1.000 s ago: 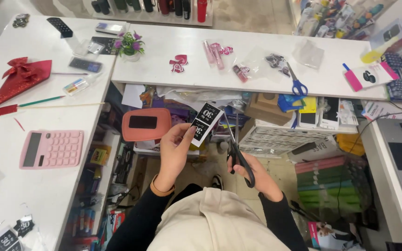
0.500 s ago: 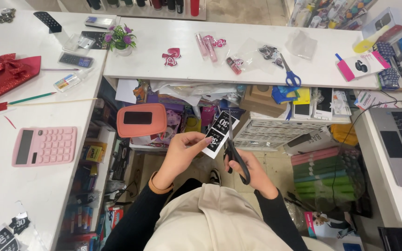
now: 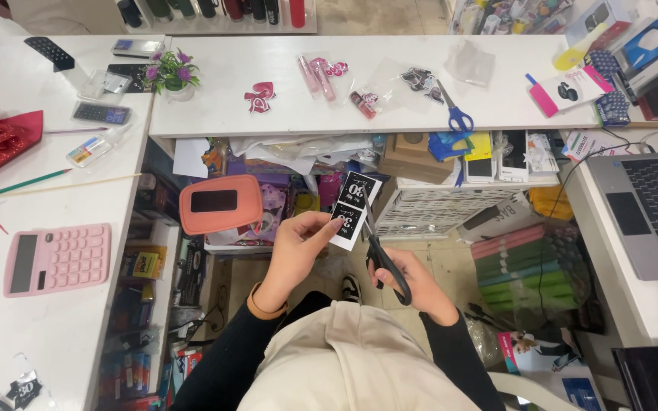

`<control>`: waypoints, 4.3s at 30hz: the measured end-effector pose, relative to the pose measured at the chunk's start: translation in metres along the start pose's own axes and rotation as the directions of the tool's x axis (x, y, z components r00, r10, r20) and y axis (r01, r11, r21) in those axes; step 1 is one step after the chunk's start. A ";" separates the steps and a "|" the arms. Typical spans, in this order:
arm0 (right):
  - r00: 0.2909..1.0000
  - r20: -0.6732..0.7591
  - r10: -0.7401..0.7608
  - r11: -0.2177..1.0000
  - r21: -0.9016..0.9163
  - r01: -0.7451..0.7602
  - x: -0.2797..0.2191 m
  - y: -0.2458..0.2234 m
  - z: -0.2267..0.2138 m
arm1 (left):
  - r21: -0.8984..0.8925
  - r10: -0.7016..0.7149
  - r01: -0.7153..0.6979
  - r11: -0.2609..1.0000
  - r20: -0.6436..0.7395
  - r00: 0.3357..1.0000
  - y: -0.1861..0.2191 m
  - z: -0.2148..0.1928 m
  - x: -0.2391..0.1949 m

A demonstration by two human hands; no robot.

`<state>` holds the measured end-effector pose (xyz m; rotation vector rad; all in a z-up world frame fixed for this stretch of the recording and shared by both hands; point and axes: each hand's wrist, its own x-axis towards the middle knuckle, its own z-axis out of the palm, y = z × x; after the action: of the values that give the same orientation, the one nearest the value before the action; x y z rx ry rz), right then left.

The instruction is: Cutting printed labels from a sheet using scissors.

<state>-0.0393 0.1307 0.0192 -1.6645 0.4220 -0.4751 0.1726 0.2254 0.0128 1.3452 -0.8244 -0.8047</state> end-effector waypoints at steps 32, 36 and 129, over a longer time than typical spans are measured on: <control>0.583 -0.792 0.181 0.981 0.187 -0.050 -0.096 0.016 -0.116 | 0.071 -0.180 0.181 0.981 0.687 0.704 -0.037 0.199 0.062; 0.417 -0.901 0.120 0.980 0.174 0.095 -0.141 0.060 -0.172 | 0.098 -0.155 0.123 0.988 0.722 0.674 -0.064 0.291 0.070; 0.851 -0.516 0.102 0.991 -0.022 -0.133 -0.175 -0.018 -0.308 | 0.196 -0.024 -0.111 0.974 0.581 0.814 0.039 0.356 0.134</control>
<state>-0.3516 -0.0326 0.0627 -1.5399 0.9357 -0.8275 -0.0705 -0.0633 0.0747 1.2748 -1.4611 -1.1396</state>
